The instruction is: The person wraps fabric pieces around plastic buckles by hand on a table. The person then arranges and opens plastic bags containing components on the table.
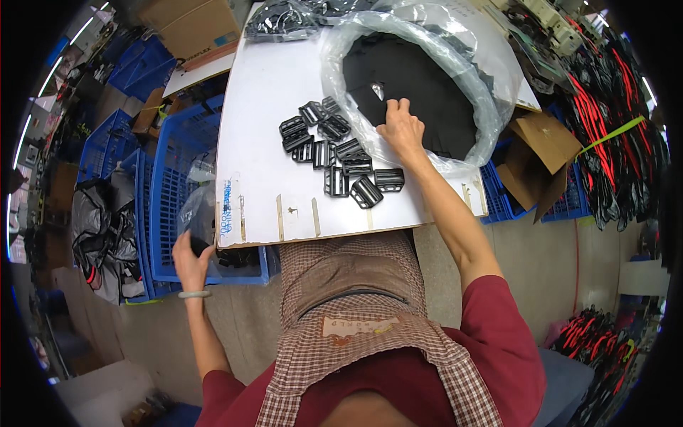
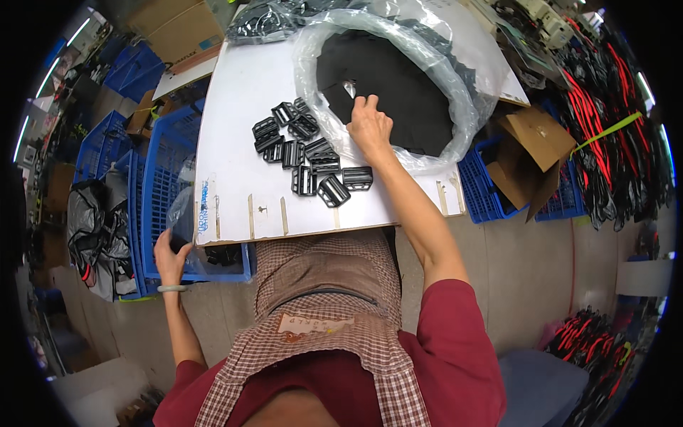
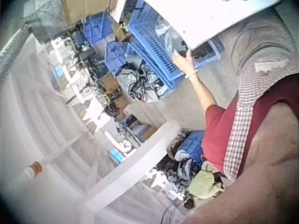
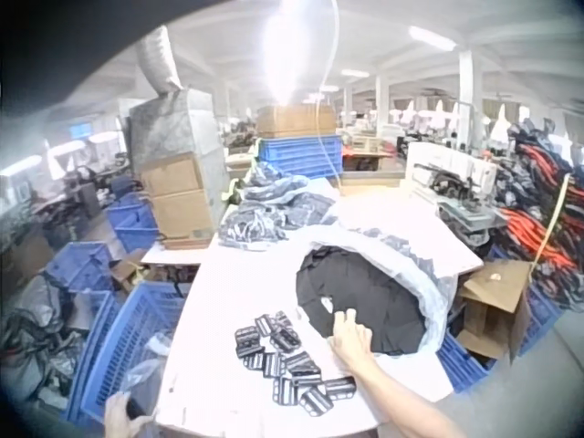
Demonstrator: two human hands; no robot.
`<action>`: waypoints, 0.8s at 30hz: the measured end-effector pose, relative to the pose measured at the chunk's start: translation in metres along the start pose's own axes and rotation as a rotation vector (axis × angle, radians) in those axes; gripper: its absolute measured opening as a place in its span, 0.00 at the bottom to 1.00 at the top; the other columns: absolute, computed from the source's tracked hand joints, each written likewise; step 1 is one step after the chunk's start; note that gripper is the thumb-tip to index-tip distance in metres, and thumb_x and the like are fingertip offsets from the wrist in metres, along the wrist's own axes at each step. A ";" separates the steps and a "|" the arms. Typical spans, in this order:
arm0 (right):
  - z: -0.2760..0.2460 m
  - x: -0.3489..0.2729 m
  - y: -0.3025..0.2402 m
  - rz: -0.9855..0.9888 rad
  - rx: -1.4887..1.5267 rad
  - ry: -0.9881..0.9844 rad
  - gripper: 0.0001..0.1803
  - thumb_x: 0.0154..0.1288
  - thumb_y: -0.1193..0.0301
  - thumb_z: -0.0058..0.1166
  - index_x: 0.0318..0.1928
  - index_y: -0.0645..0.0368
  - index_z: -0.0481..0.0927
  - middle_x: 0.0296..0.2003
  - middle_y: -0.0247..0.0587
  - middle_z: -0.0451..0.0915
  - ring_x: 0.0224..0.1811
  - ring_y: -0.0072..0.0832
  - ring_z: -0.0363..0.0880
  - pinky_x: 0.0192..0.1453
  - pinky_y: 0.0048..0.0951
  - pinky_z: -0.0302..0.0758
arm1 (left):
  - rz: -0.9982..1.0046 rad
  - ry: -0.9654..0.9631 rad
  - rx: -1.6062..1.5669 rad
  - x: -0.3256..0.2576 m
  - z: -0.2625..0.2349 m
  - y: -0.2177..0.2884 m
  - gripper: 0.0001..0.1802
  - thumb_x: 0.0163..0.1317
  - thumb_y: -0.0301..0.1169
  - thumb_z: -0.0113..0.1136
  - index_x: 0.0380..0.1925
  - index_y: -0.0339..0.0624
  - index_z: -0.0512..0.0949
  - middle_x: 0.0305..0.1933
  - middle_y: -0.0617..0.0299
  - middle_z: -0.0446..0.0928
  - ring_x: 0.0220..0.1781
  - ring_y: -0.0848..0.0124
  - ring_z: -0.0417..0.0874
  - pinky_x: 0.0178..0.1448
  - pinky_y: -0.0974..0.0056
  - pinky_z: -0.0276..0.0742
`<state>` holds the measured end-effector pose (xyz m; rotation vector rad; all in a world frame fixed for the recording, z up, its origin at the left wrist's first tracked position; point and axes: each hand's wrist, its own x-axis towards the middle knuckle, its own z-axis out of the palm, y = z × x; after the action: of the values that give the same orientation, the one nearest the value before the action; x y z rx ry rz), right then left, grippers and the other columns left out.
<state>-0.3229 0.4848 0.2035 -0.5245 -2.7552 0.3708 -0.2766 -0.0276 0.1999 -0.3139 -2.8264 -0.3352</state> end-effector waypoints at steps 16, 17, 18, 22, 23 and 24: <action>-0.077 -0.111 -0.029 0.172 1.283 -0.250 0.13 0.66 0.68 0.54 0.28 0.55 0.64 0.15 0.28 0.64 0.09 0.18 0.67 0.09 0.18 0.57 | 0.254 -0.102 -0.293 0.036 0.076 0.253 0.30 0.50 0.40 0.65 0.51 0.36 0.71 0.46 0.51 0.71 0.49 0.56 0.72 0.43 0.56 0.77; -0.073 -0.120 -0.027 0.230 1.320 -0.262 0.12 0.66 0.68 0.54 0.29 0.55 0.65 0.16 0.29 0.67 0.09 0.19 0.67 0.09 0.18 0.57 | 0.296 -0.098 -0.275 0.036 0.072 0.259 0.29 0.50 0.40 0.64 0.50 0.36 0.72 0.47 0.51 0.71 0.50 0.56 0.72 0.43 0.56 0.78; -0.066 -0.125 -0.024 0.206 1.316 -0.215 0.11 0.66 0.68 0.53 0.30 0.55 0.66 0.17 0.31 0.70 0.09 0.19 0.68 0.10 0.18 0.59 | 0.314 -0.122 -0.239 0.034 0.068 0.265 0.28 0.50 0.40 0.64 0.49 0.35 0.72 0.47 0.51 0.71 0.48 0.57 0.72 0.40 0.57 0.78; -0.058 -0.125 -0.045 0.207 1.456 -0.185 0.10 0.68 0.70 0.51 0.32 0.56 0.65 0.17 0.33 0.71 0.13 0.21 0.72 0.14 0.19 0.66 | 0.338 0.111 -0.297 0.032 0.081 0.251 0.17 0.57 0.36 0.61 0.37 0.31 0.75 0.35 0.54 0.77 0.34 0.65 0.77 0.30 0.65 0.78; -0.057 -0.124 -0.052 0.134 1.469 -0.135 0.10 0.69 0.71 0.50 0.33 0.57 0.63 0.17 0.35 0.72 0.14 0.23 0.74 0.16 0.20 0.69 | 0.337 0.124 -0.300 0.031 0.084 0.242 0.17 0.57 0.36 0.61 0.37 0.31 0.75 0.35 0.54 0.77 0.34 0.65 0.77 0.30 0.65 0.78; -0.058 -0.124 -0.053 0.080 1.470 -0.055 0.10 0.69 0.72 0.49 0.33 0.57 0.62 0.18 0.38 0.74 0.16 0.24 0.76 0.19 0.21 0.72 | 0.026 -0.139 -0.710 0.031 0.073 0.236 0.14 0.59 0.33 0.59 0.35 0.30 0.75 0.34 0.54 0.77 0.30 0.66 0.79 0.28 0.66 0.79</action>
<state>-0.2096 0.3994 0.2421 -0.1757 -1.7329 2.0895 -0.2662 0.2207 0.1868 -0.5242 -2.7240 -1.3555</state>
